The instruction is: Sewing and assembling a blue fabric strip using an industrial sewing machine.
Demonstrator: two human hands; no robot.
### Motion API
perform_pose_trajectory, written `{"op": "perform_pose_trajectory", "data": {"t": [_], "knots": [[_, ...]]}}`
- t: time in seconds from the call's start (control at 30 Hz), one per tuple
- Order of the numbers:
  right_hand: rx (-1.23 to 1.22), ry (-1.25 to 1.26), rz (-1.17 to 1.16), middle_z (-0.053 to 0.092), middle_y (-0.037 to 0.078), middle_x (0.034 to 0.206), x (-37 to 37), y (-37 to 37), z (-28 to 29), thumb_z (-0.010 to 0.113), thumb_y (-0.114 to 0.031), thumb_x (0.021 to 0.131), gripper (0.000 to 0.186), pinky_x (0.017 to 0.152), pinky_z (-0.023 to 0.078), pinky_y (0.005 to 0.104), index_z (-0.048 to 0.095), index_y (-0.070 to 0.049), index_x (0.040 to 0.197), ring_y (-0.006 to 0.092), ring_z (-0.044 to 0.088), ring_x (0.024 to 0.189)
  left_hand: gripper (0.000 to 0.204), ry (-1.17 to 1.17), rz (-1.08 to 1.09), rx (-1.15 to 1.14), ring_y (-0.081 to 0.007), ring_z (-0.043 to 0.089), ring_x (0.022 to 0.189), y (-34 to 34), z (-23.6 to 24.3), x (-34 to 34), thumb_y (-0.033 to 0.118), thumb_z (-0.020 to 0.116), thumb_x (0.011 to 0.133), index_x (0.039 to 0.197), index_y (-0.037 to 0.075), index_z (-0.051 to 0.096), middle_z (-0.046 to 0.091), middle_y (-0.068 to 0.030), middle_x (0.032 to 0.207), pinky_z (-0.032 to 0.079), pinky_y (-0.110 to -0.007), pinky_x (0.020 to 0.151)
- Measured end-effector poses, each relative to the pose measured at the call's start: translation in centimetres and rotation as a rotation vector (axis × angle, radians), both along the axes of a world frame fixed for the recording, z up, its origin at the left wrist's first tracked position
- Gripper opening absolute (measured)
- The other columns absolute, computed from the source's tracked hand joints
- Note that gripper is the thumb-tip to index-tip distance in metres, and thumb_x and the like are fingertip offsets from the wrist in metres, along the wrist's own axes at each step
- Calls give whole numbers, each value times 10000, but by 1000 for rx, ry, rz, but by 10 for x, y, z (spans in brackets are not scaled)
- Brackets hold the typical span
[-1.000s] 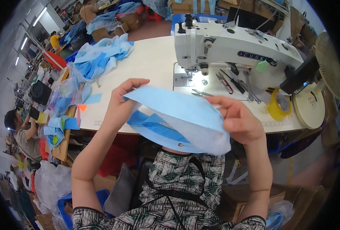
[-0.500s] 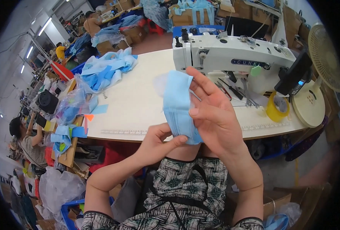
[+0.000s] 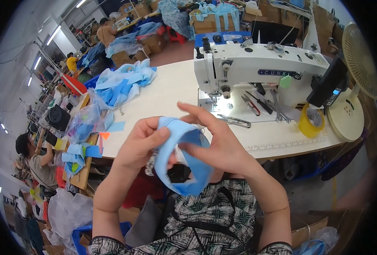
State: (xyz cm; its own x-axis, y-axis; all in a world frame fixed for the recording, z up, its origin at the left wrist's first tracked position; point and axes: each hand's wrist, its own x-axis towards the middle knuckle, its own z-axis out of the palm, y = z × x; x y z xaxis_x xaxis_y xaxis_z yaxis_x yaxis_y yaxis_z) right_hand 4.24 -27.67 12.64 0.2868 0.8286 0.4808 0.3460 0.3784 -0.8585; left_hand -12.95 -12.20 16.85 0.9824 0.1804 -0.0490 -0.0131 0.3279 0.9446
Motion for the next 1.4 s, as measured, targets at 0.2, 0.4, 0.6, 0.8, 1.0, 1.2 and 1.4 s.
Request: {"op": "perform_pose_trajectory", "data": {"t": [0.2, 0.4, 0.6, 0.8, 1.0, 1.2, 1.4], "knots": [[-1, -153, -325, 686, 141, 1052, 24, 7, -37, 553, 137, 726, 505, 891, 544, 351, 700, -11, 1186, 279, 688, 976, 506, -108, -54, 39, -104, 712, 678, 15, 26, -38, 301, 779, 966, 1250, -100, 654, 764, -111, 938, 552, -207, 604], [16, -233, -283, 613, 156, 1334, 46, -25, -48, 651, 30, 747, 625, 1087, 445, 382, 602, -20, 1368, 308, 584, 1268, 533, -84, 109, 357, -54, 659, 886, 48, 16, -46, 348, 833, 920, 1204, -84, 701, 739, -36, 994, 517, -204, 765], [-40, -48, 586, 338, 208, 1684, 38, -19, -15, 1054, -360, 571, 1530, 1297, 184, 439, 77, -38, 1703, 284, 256, 1599, 329, 118, -542, 617, -38, 590, 773, 29, 40, 0, 251, 843, 929, 1064, -28, 732, 703, 8, 853, 484, -237, 659], [-404, 187, 603, 743, 121, 1156, 25, -11, -22, 976, -251, 745, 764, 1024, 502, 333, 620, 9, 1369, 179, 670, 1126, 264, 204, -587, 624, -1, 545, 695, 52, 48, 23, 223, 860, 915, 934, 6, 711, 646, 50, 768, 427, -214, 577], [-364, 498, 796, 784, 89, 1052, 62, -31, -74, 880, -101, 865, 331, 787, 565, 256, 766, 48, 1138, 100, 696, 917, 298, 302, -484, 735, -11, 534, 641, 105, 27, 44, 320, 824, 943, 890, 34, 758, 612, 70, 715, 401, -199, 529], [-594, 532, 424, 747, 57, 1106, 27, -24, -91, 760, -205, 1002, 405, 817, 592, 277, 658, 50, 1298, 102, 696, 944, 318, 205, -279, 1283, -174, 645, 775, 147, -35, 95, 326, 917, 778, 893, 54, 798, 689, -50, 820, 518, -329, 682], [-481, 868, 129, 716, 65, 1213, 12, -15, -104, 683, -173, 1047, 392, 968, 568, 334, 592, 32, 1369, 139, 688, 1058, 397, -193, 349, 1583, -340, 565, 1123, 78, -107, 147, 66, 800, 801, 1185, 125, 717, 572, -118, 1197, 474, -457, 895]]}}
